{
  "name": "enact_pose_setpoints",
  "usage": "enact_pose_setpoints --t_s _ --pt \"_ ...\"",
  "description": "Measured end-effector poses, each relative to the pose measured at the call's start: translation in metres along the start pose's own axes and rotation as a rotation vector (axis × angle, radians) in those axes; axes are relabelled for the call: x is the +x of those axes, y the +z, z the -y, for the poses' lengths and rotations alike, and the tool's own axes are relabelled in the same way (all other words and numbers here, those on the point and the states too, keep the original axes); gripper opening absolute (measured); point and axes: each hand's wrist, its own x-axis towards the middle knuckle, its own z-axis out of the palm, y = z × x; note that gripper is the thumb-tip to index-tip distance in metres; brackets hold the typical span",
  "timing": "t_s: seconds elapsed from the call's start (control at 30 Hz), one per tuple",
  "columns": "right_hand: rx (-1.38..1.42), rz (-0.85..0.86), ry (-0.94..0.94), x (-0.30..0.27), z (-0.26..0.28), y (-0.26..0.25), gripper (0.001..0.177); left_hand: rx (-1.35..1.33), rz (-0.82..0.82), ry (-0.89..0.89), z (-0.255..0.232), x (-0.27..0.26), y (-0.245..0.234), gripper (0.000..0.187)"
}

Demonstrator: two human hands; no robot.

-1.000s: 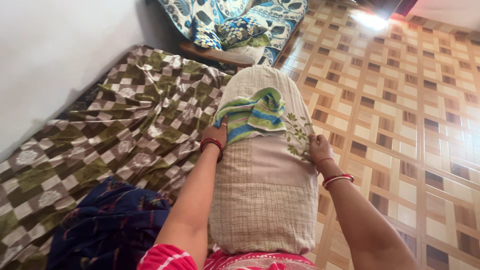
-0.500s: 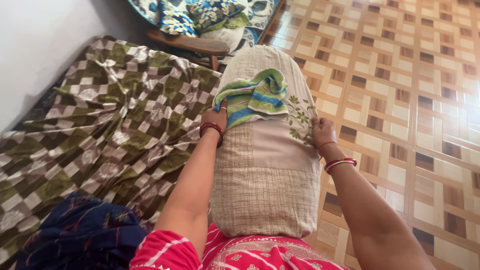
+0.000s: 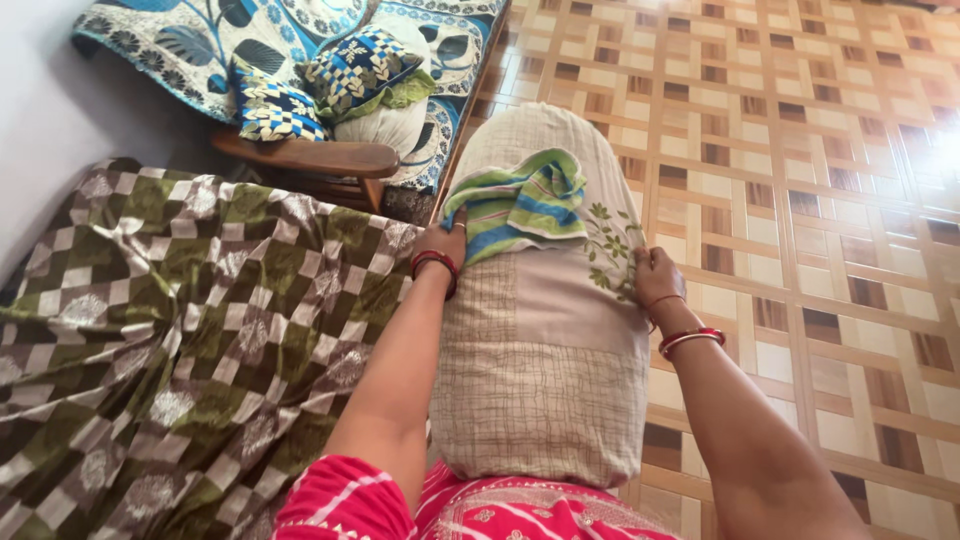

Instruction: The person folds a small striped cloth and places it on a pillow, then folds a dark blue cloth and places it on a sofa. The person then removes a checkered bedsheet from a bed, folds it, and spreads a dark patterned sheet over the bed.

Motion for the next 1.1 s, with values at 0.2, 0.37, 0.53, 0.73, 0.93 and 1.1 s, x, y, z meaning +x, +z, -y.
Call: enact_pose_setpoints --t_s 0.2,0.37,0.53,0.73,0.93,1.1 --pt "-0.017 -0.037 0.028 0.041 -0.006 -0.004 0.051 0.066 0.031 0.033 -0.04 0.033 0.024 0.087" --pt "-0.031 -0.006 0.048 0.087 -0.013 -0.003 0.05 0.021 0.045 0.049 -0.068 0.064 0.044 0.084" --pt "0.024 -0.008 -0.072 0.171 -0.007 -0.003 0.048 -0.025 -0.005 -0.009 -0.109 0.101 0.058 0.083" --pt "0.005 0.089 -0.143 0.252 0.001 0.006 0.047 -0.039 -0.049 -0.1 -0.129 0.126 0.073 0.083" --pt "-0.035 0.14 -0.199 0.303 0.022 0.032 0.048 -0.007 -0.101 -0.165 -0.133 0.147 0.071 0.082" --pt "-0.003 0.167 -0.265 0.345 0.054 0.05 0.048 -0.037 -0.141 -0.182 -0.13 0.185 0.073 0.083"
